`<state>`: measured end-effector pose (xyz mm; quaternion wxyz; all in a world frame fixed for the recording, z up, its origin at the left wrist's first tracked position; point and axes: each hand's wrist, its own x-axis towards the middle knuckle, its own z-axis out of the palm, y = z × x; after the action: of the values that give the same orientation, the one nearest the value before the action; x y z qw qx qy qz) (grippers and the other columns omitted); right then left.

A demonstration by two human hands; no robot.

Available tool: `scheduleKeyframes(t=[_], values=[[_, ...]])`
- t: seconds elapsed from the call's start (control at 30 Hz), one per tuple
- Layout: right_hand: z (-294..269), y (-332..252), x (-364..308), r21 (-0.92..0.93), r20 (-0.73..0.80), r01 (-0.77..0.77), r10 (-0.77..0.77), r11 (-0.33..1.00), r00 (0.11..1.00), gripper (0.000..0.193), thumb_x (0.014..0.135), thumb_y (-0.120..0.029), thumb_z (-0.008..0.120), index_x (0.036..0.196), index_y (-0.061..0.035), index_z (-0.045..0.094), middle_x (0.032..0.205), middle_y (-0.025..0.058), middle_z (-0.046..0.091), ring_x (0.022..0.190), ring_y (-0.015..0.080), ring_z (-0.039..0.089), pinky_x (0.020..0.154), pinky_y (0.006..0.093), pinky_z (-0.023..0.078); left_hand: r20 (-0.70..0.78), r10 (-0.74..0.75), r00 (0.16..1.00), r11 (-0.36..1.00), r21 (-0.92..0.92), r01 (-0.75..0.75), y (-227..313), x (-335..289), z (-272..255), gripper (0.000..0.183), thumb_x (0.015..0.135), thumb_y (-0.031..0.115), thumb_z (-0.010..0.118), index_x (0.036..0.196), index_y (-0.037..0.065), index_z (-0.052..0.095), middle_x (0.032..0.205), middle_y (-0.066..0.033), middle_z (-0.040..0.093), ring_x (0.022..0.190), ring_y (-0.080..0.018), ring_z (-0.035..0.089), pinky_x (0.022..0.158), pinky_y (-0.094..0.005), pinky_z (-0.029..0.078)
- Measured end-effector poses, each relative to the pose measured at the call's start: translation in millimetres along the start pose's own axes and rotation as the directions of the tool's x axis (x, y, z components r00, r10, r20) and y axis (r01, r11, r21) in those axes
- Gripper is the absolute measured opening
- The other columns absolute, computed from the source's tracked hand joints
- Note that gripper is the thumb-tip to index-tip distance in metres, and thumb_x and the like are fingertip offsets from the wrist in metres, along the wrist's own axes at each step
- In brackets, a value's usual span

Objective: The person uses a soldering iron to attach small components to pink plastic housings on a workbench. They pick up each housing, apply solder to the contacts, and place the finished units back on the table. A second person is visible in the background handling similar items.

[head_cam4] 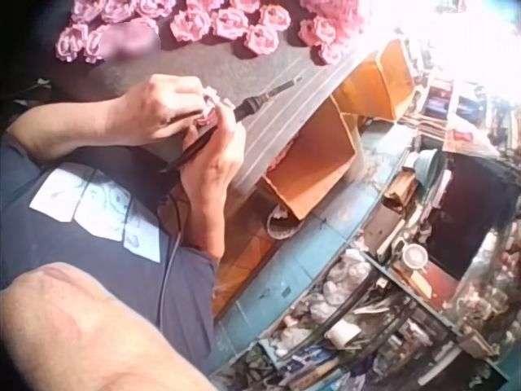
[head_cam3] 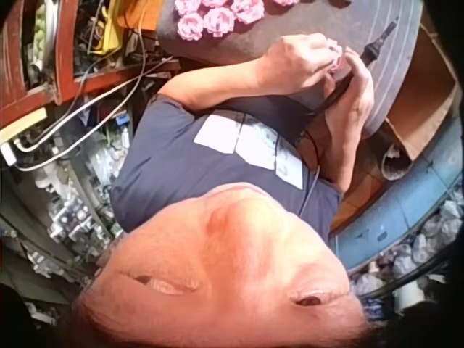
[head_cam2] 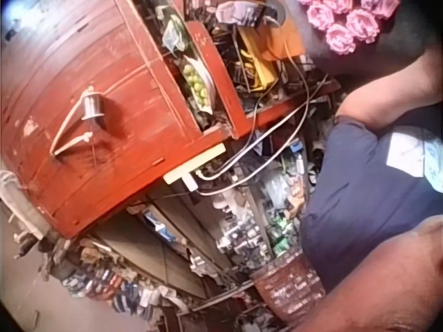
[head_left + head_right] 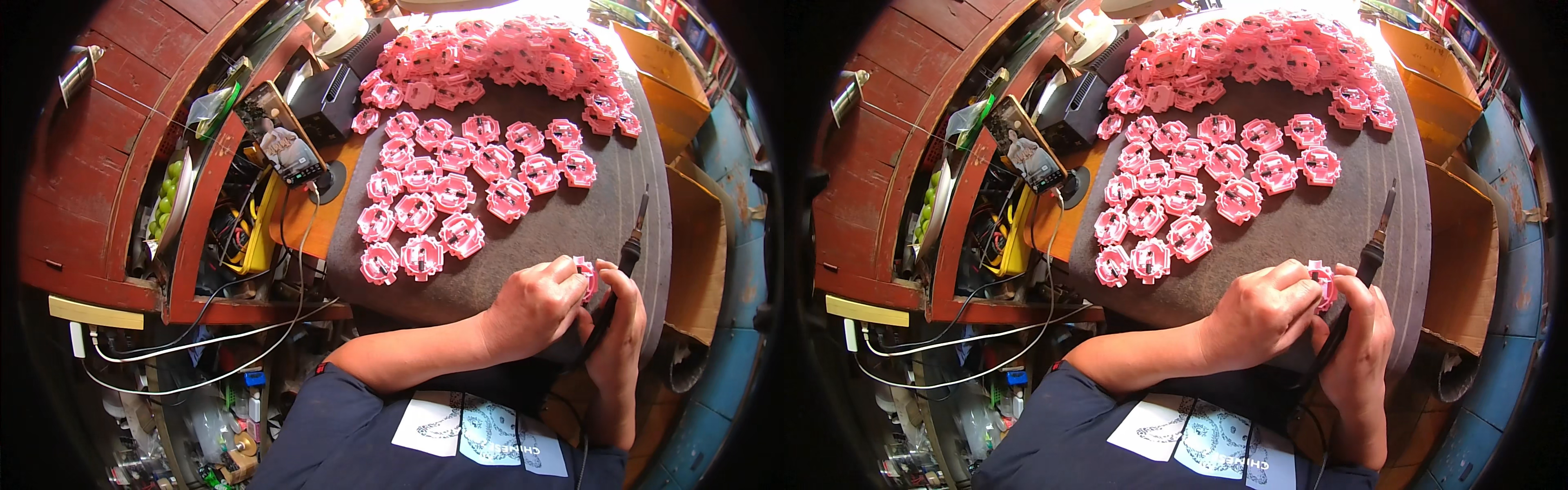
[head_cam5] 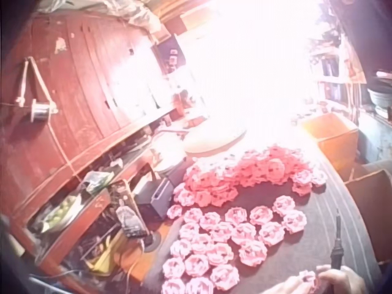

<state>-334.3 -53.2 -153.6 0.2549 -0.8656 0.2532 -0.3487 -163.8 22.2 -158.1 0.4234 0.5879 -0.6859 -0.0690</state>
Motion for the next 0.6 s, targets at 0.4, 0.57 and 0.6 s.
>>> scheduleKeyframes(t=[0.4,0.57,0.6], values=[[3.5,0.1,1.6,-0.038,-0.025,0.068,-0.069,0.997,0.997,0.05,0.092,-0.021,0.079,0.133,-0.0025,0.058,0.123,0.0226,0.071,0.094,0.0413,0.068,0.083,0.0477,0.054,0.002,-0.01,1.0,1.0,-0.012,0.01,-0.2,-0.1,0.3,0.018,0.087,0.007,0.075,0.101,0.002,0.065,0.098,-0.0121,0.063,0.089,-0.0329,0.067,0.076,-0.0423,0.058],[5.6,0.5,1.4,-0.056,-0.038,0.091,-0.093,0.994,0.995,0.052,0.089,-0.018,0.08,0.133,-0.0026,0.058,0.123,0.0232,0.071,0.092,0.042,0.067,0.081,0.0481,0.054,0.012,-0.013,1.0,1.0,-0.005,0.013,-0.3,-0.8,0.2,0.018,0.087,0.007,0.075,0.102,0.002,0.067,0.099,-0.0122,0.065,0.092,-0.0326,0.068,0.078,-0.042,0.059],[3.9,0.2,1.9,-0.058,-0.039,0.094,-0.096,0.994,0.995,0.052,0.089,-0.018,0.08,0.133,-0.0027,0.057,0.123,0.0233,0.071,0.092,0.0419,0.067,0.081,0.0481,0.054,0.016,-0.014,1.0,1.0,-0.006,0.014,0.7,0.3,0.7,0.018,0.087,0.006,0.075,0.103,0.002,0.067,0.099,-0.0124,0.065,0.092,-0.0326,0.068,0.078,-0.042,0.059]])
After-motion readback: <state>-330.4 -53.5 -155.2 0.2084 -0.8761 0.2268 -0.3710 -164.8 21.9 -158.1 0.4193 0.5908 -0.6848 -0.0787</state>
